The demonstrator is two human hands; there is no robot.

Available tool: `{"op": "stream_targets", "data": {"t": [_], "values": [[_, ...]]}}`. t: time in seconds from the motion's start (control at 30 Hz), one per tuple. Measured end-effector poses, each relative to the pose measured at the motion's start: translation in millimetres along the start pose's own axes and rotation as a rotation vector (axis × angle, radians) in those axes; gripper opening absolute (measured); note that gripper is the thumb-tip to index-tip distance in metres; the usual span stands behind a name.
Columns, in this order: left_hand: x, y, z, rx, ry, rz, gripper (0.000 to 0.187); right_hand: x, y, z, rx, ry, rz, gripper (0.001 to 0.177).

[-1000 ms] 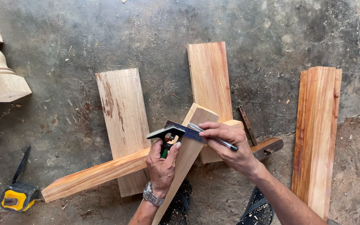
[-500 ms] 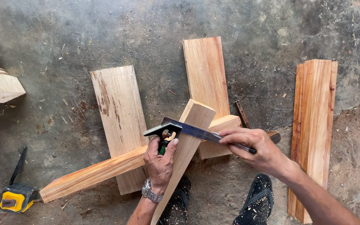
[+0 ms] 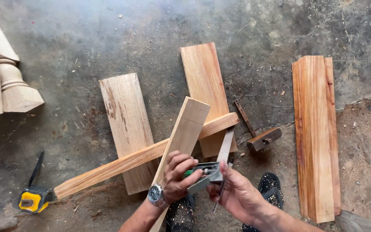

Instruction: Measuring and marking wood planks for carpentry using a combination square and pen.

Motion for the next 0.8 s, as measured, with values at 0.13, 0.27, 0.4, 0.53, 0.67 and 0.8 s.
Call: {"op": "stream_targets", "data": {"t": [0.13,0.27,0.4,0.53,0.67,0.8], "values": [[17,21,-33,-0.286,-0.121,-0.061,0.047,31,21,13,0.157,0.103,-0.121,0.032],[-6,52,12,-0.2,0.474,0.037,0.06,45,40,28,0.192,0.23,-0.135,0.028],[-91,65,196,0.071,1.152,0.758,0.053,23,29,61,0.176,0.308,-0.039,0.029],[-31,70,196,-0.085,1.725,0.912,0.075,-25,34,76,0.062,0.457,0.613,0.038],[79,96,131,-0.182,1.626,0.891,0.072,-77,42,84,0.329,0.679,0.998,0.035],[121,121,40,-0.293,1.54,0.864,0.079,-93,70,66,0.22,1.05,0.932,0.031]]}}
Point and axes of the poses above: each hand's wrist, its own z-axis away from the middle knuckle, its own y-axis out of the back of the hand, x = y × z, the point moved 2 cm from there along -z, towards the middle knuckle, and after that the axes turned 5 degrees about -x, right-handed, at the moved point
